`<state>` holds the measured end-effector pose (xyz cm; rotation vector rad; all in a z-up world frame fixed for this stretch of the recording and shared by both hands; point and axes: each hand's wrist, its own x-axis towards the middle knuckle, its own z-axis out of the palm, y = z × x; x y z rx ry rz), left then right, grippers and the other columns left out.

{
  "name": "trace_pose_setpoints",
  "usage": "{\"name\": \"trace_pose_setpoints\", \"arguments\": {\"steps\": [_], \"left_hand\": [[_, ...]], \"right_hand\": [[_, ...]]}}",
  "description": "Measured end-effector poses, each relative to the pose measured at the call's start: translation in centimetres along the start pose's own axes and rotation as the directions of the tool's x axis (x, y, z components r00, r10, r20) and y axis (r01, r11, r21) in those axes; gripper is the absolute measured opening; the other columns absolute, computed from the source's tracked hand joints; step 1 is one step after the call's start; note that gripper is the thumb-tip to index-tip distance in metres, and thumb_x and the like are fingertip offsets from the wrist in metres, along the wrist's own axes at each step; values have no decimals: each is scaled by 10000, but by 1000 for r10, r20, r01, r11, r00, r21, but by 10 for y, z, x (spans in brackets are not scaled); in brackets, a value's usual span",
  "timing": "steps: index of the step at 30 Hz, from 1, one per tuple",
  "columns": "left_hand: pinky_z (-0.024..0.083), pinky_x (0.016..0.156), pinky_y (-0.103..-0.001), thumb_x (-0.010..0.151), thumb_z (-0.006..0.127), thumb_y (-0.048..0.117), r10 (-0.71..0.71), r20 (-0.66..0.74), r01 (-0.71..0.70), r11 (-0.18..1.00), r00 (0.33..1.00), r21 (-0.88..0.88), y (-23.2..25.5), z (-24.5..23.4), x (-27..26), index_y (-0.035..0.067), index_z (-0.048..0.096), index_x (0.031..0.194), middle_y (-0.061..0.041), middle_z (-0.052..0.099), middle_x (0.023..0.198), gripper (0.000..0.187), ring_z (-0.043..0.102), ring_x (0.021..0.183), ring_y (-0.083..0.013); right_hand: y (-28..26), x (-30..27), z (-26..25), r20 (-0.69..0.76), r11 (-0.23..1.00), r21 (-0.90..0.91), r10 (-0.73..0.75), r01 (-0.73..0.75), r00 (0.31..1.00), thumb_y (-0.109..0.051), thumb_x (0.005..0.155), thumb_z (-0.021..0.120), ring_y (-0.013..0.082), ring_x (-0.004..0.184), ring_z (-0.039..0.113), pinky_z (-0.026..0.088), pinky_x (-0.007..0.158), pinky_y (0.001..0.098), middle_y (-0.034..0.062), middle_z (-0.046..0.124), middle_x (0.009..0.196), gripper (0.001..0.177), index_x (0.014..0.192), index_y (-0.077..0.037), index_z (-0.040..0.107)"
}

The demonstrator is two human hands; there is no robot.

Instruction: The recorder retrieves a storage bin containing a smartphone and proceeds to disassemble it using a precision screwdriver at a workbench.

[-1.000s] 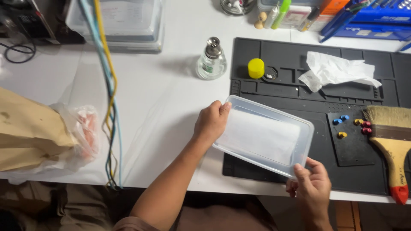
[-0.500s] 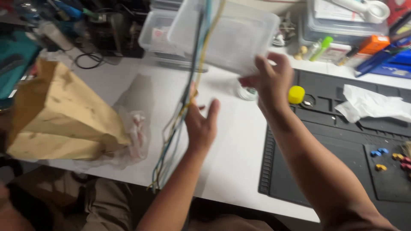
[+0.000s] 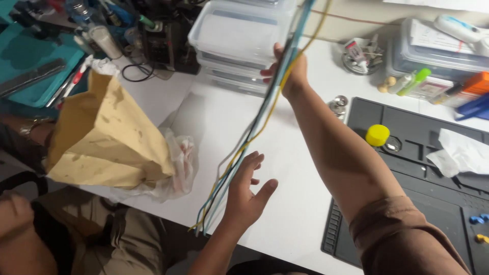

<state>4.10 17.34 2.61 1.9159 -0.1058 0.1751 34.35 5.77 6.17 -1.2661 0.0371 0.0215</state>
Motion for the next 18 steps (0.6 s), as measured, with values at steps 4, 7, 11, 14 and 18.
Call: {"name": "trace_pose_setpoints", "arguments": {"steps": [4,7,11,14,18], "left_hand": [[566,892,-354,934,713,357,91,25,-90,995,996,-51,17,24,8,39,514,1443,-160,549,1482,632,615,1252,-253],[575,874,-334,934,725,268,162,101,-145,977,982,-159,43,61,16,40,532,1424,-143,582,1443,573,641,1205,-226],[579,866,-299,932,710,161,256,264,-137,907,930,-399,91,143,15,54,489,1435,-115,635,1351,560,687,1107,-193],[595,825,-277,961,666,127,304,449,-60,875,841,-480,131,220,-12,59,529,1390,-81,699,1169,455,729,946,-171],[592,726,-277,981,677,96,464,630,-147,860,623,-488,197,330,-67,39,681,1210,-77,748,974,236,722,803,-166]], "right_hand": [[-27,-50,-27,-53,977,-214,-10,-2,999,-382,980,632,226,526,688,557,412,360,106,633,692,528,1294,14,475],[-53,-141,-90,16,961,-255,-110,111,994,-351,967,661,172,538,638,494,402,298,79,644,720,501,1307,-11,522],[-78,-300,-218,93,989,-26,-143,146,985,-233,1038,615,108,583,572,471,514,250,41,615,730,318,1217,30,626],[-85,-418,-325,-195,995,-58,-96,86,976,-183,992,648,98,590,536,430,509,246,47,615,724,298,1175,49,680],[-82,-585,-438,-572,969,-157,-247,191,782,-223,997,655,129,565,562,454,497,264,73,638,712,330,1166,58,695]]}}
